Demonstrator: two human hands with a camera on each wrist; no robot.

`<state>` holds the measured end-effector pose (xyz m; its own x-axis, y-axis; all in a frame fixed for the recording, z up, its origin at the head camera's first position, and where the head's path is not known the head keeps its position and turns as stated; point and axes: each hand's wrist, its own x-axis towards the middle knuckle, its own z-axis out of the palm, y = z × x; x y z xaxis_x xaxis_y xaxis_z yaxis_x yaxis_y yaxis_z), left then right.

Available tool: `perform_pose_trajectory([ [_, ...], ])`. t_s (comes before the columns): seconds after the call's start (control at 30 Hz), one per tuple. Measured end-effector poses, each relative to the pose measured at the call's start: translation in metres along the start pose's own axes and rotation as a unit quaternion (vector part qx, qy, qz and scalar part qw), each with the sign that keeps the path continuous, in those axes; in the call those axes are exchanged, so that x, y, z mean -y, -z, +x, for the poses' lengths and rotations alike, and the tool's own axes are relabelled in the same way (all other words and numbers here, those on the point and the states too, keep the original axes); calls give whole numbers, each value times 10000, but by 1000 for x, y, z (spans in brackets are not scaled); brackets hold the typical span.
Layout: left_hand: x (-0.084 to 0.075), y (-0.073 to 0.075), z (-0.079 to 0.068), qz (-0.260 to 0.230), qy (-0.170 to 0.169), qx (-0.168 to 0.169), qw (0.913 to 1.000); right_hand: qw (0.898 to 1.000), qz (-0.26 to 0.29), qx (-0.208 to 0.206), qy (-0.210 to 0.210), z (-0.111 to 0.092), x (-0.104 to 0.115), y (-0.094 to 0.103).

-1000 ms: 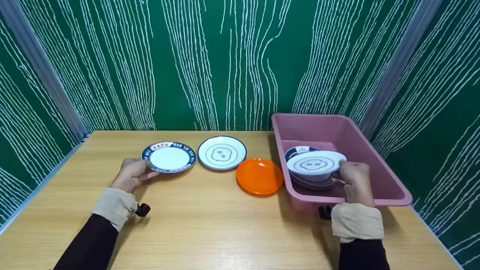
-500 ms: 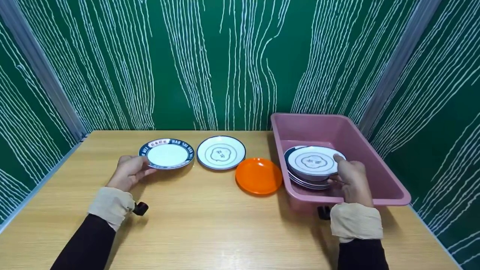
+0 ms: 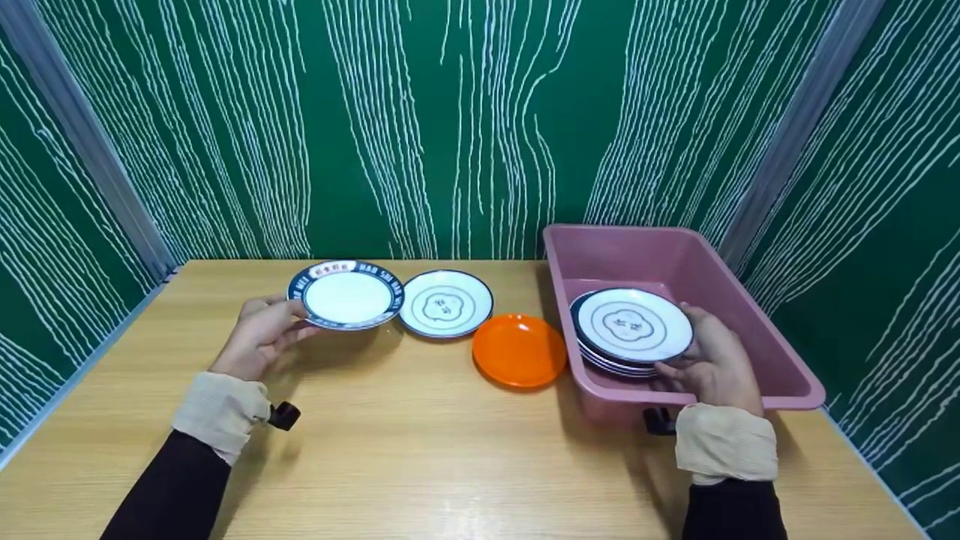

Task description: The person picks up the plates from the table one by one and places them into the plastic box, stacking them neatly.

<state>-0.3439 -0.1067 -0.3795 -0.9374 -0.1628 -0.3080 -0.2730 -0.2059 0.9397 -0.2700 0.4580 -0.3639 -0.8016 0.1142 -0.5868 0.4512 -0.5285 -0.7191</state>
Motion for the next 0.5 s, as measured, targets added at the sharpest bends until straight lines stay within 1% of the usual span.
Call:
perform_pose_trajectory([
  [0.1,-2,-3,-5,31,37,29,10000,10000,63,-47,-47,0,0,1],
  [0.3,-5,-10,-15,-8,-63,179,9998,9997,166,-143,-105,-1,0,2],
  [0.5,-5,-18,-22,58,-105,319,9994,9999,81,80,-12,-3,-2,3],
])
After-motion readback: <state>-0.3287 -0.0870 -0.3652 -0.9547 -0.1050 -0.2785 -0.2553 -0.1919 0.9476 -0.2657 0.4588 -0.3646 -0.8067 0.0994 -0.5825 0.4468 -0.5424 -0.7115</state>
